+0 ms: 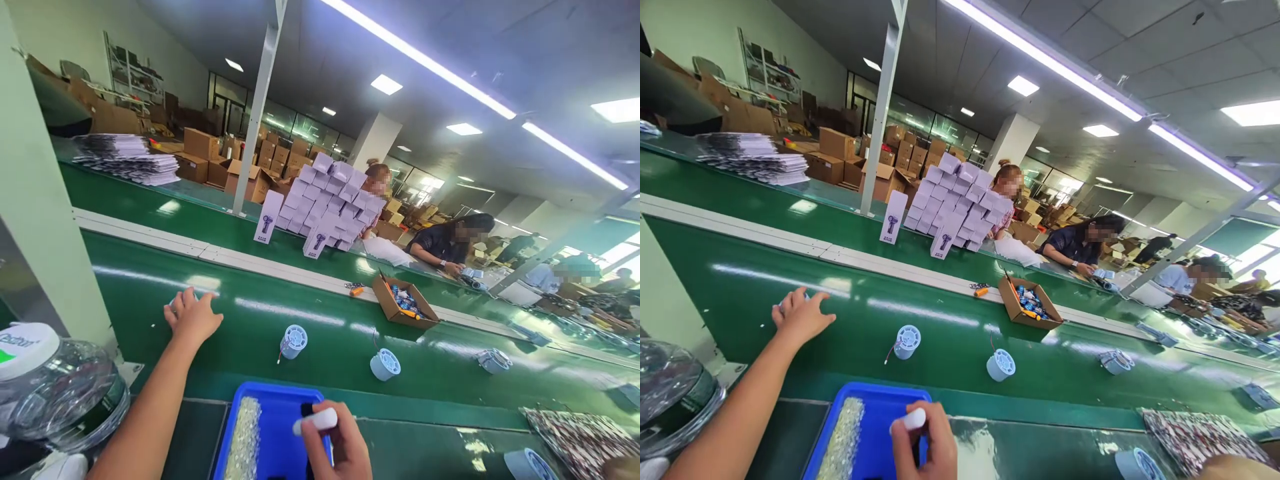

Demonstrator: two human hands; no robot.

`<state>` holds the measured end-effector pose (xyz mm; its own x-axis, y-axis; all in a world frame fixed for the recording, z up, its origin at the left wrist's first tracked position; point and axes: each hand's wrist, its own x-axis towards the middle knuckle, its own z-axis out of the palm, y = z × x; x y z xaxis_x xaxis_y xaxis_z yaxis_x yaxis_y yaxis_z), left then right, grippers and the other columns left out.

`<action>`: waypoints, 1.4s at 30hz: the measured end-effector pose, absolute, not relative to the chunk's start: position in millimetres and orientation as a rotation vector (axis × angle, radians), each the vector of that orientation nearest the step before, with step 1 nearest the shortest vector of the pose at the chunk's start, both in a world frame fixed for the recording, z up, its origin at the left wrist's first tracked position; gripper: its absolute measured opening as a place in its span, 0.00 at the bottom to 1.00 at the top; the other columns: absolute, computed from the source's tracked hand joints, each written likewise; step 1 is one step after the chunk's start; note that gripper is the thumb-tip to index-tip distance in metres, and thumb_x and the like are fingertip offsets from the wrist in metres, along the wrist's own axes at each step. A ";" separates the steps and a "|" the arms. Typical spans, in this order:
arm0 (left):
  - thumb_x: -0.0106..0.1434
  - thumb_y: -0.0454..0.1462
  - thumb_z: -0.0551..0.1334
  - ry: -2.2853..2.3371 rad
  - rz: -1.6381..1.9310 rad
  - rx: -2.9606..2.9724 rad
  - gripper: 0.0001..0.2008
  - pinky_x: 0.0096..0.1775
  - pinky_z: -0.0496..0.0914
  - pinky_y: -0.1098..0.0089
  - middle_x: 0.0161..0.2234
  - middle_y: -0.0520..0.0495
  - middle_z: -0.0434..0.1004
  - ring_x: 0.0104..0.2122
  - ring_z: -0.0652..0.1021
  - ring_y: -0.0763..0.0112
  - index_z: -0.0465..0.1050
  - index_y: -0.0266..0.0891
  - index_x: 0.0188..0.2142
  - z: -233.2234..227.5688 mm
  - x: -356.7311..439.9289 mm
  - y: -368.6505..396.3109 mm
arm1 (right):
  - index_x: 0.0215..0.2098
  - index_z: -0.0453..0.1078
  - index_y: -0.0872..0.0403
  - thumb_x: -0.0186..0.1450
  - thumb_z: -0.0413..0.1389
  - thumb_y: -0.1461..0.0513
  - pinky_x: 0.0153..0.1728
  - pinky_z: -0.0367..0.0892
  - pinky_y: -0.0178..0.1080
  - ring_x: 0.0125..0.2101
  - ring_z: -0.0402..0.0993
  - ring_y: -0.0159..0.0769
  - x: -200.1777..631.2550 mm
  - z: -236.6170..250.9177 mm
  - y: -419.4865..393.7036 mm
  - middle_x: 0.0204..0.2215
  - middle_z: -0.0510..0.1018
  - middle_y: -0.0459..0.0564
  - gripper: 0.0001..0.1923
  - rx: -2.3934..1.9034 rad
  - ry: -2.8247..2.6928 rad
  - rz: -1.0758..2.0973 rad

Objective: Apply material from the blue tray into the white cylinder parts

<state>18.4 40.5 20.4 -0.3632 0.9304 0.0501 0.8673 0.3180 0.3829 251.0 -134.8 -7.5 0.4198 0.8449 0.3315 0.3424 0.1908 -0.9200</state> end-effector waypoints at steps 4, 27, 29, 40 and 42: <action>0.54 0.36 0.56 2.358 0.699 1.480 0.13 0.48 0.58 0.39 0.54 0.36 0.59 0.56 0.57 0.44 0.71 0.42 0.40 28.4 21.0 39.7 | 0.38 0.69 0.53 0.64 0.51 0.51 0.30 0.71 0.35 0.28 0.74 0.34 250.6 0.7 -132.0 0.32 0.75 0.50 0.15 -1.340 -1.129 0.757; 0.47 0.47 0.65 1.450 1.277 1.146 0.14 0.30 0.61 0.71 0.27 0.51 0.74 0.28 0.70 0.72 0.73 0.39 0.27 85.4 47.8 25.5 | 0.30 0.64 0.51 0.66 0.50 0.61 0.28 0.64 0.33 0.26 0.68 0.32 263.7 3.6 -131.7 0.25 0.71 0.45 0.06 -1.369 -1.738 0.554; 0.47 0.47 0.65 1.414 1.273 1.137 0.15 0.31 0.62 0.71 0.28 0.50 0.75 0.29 0.71 0.71 0.74 0.39 0.28 87.2 52.0 24.5 | 0.33 0.64 0.51 0.67 0.48 0.60 0.28 0.64 0.33 0.26 0.69 0.33 269.9 4.5 -130.5 0.26 0.71 0.45 0.06 -1.416 -1.630 0.465; 0.47 0.49 0.65 1.330 1.264 1.117 0.17 0.34 0.66 0.69 0.29 0.48 0.76 0.30 0.72 0.69 0.75 0.37 0.30 93.0 64.8 22.7 | 0.37 0.65 0.52 0.68 0.46 0.58 0.29 0.64 0.33 0.26 0.69 0.32 277.6 -6.4 -122.1 0.27 0.71 0.45 0.08 -1.483 -1.462 0.357; 0.47 0.49 0.65 1.321 1.273 1.128 0.17 0.33 0.66 0.69 0.29 0.48 0.75 0.30 0.73 0.69 0.75 0.37 0.30 93.7 65.0 21.9 | 0.37 0.65 0.52 0.68 0.46 0.58 0.29 0.64 0.34 0.27 0.68 0.32 277.2 -7.1 -122.0 0.28 0.71 0.46 0.08 -1.486 -1.471 0.349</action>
